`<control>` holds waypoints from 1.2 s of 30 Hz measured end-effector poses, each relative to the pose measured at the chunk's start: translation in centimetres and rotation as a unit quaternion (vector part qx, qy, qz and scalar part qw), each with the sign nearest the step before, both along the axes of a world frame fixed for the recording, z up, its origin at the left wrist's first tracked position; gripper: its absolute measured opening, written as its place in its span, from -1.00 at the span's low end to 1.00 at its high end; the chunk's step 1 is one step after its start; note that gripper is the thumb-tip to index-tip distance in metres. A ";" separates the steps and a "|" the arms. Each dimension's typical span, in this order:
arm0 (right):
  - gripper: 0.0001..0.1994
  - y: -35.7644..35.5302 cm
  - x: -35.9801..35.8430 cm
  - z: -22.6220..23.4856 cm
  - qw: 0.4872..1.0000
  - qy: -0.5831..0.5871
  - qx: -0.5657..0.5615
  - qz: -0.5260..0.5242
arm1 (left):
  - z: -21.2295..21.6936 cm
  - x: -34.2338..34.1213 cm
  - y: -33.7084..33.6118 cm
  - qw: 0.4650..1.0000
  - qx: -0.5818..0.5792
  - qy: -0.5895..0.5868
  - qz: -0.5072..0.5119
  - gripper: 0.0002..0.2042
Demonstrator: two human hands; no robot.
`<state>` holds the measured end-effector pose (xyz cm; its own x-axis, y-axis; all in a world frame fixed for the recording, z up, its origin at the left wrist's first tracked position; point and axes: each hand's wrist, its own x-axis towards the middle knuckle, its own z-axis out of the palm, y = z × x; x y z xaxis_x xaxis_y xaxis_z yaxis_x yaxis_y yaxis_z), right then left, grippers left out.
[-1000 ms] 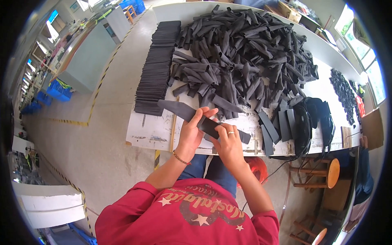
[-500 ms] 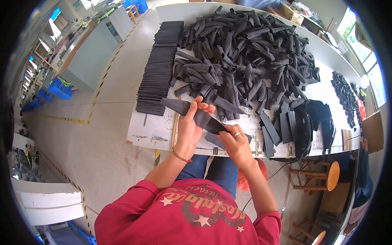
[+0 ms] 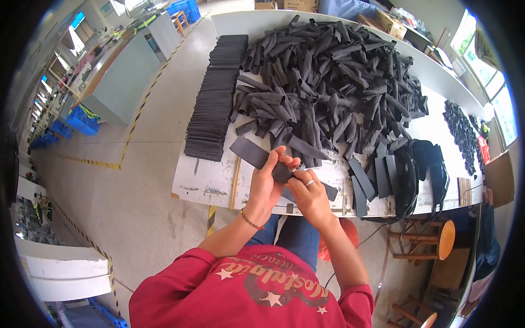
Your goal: Inspecting and sorting black foam or rubber components at a manufacturing workstation.
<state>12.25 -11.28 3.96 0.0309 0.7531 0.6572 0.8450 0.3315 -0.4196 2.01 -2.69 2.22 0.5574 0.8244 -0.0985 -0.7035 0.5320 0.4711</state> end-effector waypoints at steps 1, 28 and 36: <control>-0.80 0.0 0.0 0.0 1.000 -0.001 0.001 0.001 | 0.1 0.0 -0.1 1.000 0.001 -0.001 0.001 -0.69; -0.75 1.0 -0.7 0.3 0.999 -0.009 0.000 0.033 | -1.1 0.0 -1.0 0.996 -0.024 -0.073 -0.032 -0.74; -0.77 0.9 -0.8 -0.1 1.000 0.005 -0.019 0.021 | -1.2 0.1 -1.1 0.997 -0.029 -0.072 -0.013 -0.71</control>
<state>11.41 -10.36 3.88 0.0056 0.7777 0.6286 0.8266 0.3501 -0.4405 2.10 -3.83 0.99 0.5905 0.8045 -0.0639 -0.7470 0.5748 0.3340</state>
